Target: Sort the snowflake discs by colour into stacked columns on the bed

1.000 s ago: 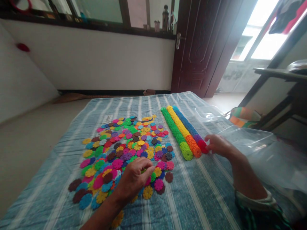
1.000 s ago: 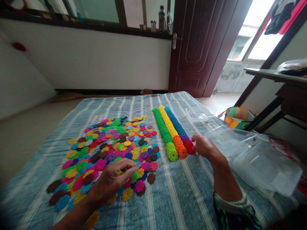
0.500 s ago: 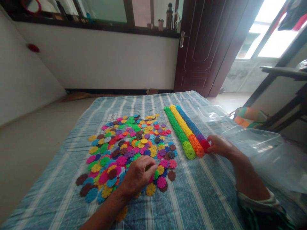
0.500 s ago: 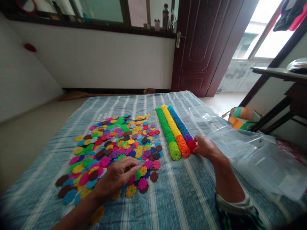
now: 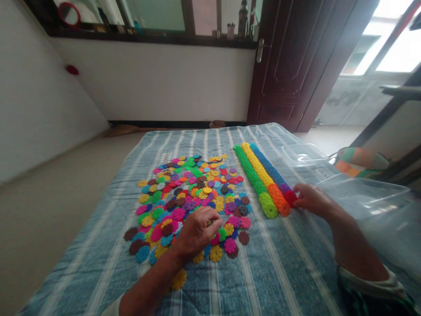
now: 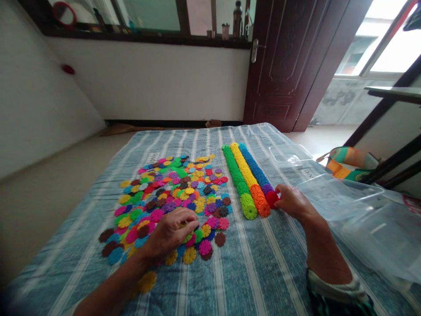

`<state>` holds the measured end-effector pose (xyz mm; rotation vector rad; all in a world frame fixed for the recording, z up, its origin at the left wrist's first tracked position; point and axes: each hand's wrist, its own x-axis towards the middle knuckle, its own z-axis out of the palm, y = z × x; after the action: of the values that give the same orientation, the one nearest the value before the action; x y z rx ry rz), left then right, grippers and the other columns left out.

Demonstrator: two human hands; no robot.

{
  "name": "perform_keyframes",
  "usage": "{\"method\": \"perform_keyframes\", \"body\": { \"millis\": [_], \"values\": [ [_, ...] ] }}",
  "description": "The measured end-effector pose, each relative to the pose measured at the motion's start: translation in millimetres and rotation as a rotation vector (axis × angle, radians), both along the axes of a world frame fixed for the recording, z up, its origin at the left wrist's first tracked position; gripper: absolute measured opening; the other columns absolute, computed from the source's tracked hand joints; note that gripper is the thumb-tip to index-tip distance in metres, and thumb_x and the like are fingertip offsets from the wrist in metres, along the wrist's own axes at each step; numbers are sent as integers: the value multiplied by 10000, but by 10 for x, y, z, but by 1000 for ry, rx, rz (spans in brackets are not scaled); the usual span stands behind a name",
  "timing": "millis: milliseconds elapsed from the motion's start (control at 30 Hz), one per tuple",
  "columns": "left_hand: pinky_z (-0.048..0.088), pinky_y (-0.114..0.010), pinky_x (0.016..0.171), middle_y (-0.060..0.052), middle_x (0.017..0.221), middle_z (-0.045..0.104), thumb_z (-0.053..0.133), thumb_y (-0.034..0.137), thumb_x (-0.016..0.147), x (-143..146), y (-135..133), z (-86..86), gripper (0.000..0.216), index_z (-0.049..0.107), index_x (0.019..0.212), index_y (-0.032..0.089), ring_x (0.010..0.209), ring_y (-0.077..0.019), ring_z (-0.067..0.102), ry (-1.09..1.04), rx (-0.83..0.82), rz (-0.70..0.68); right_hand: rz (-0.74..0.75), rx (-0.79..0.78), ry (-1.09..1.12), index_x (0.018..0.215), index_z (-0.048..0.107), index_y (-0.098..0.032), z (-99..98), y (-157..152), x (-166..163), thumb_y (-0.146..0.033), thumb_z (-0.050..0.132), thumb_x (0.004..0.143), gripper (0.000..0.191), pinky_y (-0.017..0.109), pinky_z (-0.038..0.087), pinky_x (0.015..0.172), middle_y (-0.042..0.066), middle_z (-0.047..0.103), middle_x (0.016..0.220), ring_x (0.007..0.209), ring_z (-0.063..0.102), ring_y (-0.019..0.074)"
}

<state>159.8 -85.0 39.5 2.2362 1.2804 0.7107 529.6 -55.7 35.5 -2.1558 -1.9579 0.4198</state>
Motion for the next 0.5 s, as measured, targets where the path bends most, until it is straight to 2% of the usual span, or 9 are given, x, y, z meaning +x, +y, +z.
{"method": "perform_keyframes", "body": {
  "millis": [200, 333, 400, 500],
  "values": [
    [438, -278, 730, -39, 749, 665, 557, 216, 841, 3, -67, -15, 172, 627, 688, 181, 760, -162, 590, 56, 55, 27, -1, -13, -18, 871, 636, -216, -216, 29, 197, -345, 742, 613, 307, 318, 399, 548, 15, 654, 622, 598, 615, 215],
    [440, -293, 740, -54, 782, 670, 599, 230, 840, 37, -112, -79, 134, 642, 729, 169, 782, -177, 588, 144, 86, -7, 62, 31, 59, 946, 652, -230, -402, 57, 462, -422, 709, 660, 349, 344, 385, 534, 68, 670, 613, 533, 612, 185],
    [445, -302, 740, -61, 787, 667, 601, 221, 835, 26, -105, -81, 123, 644, 737, 161, 784, -187, 585, 213, 96, -6, 71, 98, 52, 907, 671, -226, -400, 55, 560, -443, 695, 668, 324, 360, 375, 534, 112, 671, 612, 520, 610, 179],
    [459, -323, 763, -75, 812, 669, 588, 211, 832, -46, -60, -44, 107, 649, 767, 152, 796, -203, 586, 317, 99, 28, 36, 166, 10, 880, 690, -269, -245, 6, 519, -437, 704, 649, 286, 386, 397, 537, 150, 719, 768, 578, 638, 226]
  ]
}}
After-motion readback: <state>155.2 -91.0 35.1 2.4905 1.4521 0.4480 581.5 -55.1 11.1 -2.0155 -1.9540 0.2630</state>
